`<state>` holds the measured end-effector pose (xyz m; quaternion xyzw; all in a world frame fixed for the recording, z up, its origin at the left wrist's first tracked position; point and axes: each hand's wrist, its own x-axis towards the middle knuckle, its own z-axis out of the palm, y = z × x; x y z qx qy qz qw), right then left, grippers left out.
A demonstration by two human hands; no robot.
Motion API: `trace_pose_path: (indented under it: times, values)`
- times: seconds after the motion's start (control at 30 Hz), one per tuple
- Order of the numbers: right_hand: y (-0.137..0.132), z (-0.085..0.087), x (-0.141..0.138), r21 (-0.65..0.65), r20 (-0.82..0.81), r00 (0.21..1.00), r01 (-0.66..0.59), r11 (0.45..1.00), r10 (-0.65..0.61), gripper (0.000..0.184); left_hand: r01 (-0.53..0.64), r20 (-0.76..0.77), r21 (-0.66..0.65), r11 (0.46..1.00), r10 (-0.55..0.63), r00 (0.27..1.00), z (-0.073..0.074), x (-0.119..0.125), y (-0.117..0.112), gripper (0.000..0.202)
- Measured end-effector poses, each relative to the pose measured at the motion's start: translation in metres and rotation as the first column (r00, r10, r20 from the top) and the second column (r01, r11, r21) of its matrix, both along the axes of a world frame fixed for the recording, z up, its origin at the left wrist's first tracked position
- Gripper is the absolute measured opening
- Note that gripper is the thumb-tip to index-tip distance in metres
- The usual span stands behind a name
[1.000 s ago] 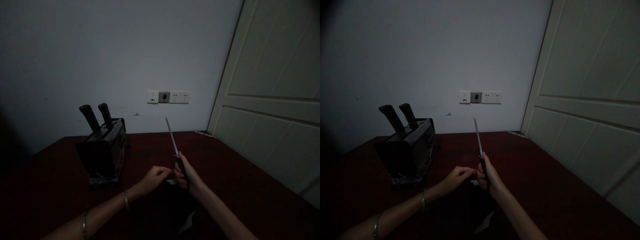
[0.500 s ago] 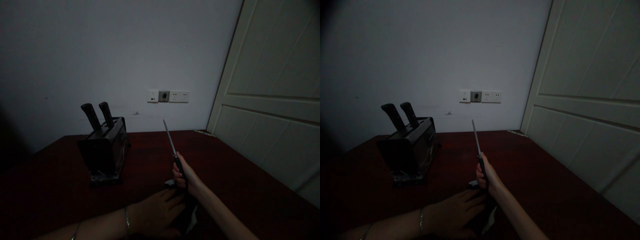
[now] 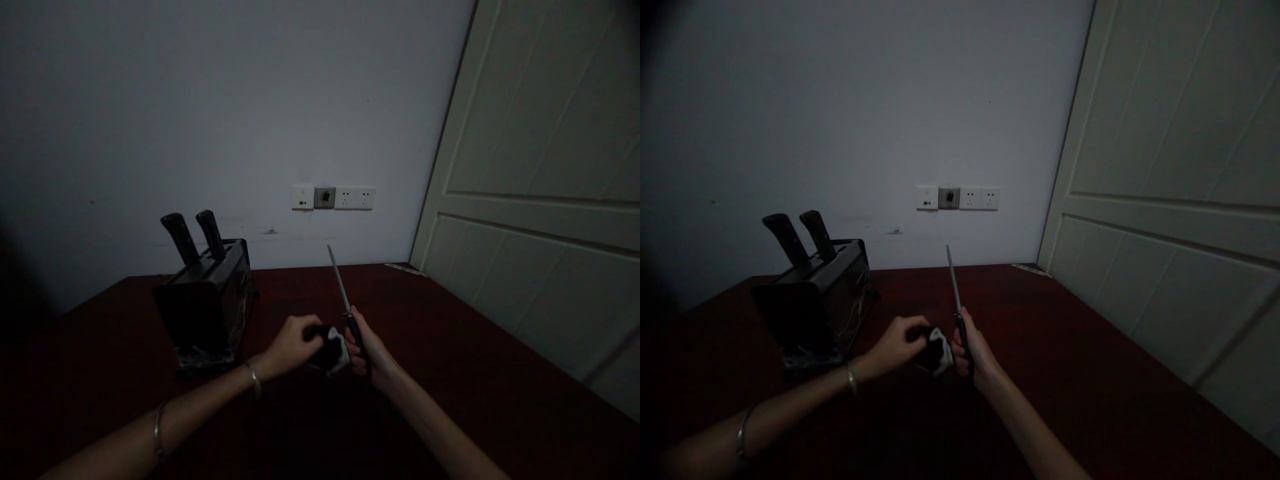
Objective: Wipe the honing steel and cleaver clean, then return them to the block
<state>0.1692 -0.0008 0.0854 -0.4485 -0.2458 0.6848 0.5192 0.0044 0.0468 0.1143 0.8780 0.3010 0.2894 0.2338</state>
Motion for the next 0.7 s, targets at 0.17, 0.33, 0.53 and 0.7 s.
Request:
trace_pose_path:
  times: [0.17,0.33,0.53,0.7]
  values:
    - [0.001,-0.002,0.0,-0.019,-0.02,1.0,-0.022,1.0,0.022,0.055,-0.268,0.248,0.09,0.959,0.239,0.939,0.049,0.02,0.045,0.02]
    - [0.002,-0.004,-0.004,-0.033,-0.008,0.999,-0.039,0.999,0.039,0.056,-0.344,0.302,0.243,0.907,0.266,0.915,0.087,0.042,0.082,0.021]
    - [-0.002,-0.001,-0.006,-0.045,-0.008,0.999,-0.048,0.998,0.047,0.055,-0.152,0.131,0.422,0.894,0.106,0.986,0.075,0.068,0.113,0.026]
    - [-0.002,0.0,-0.003,-0.069,-0.042,0.998,-0.051,0.996,0.048,0.056,0.143,-0.115,0.472,0.87,-0.1,0.988,0.052,0.073,0.118,0.035]
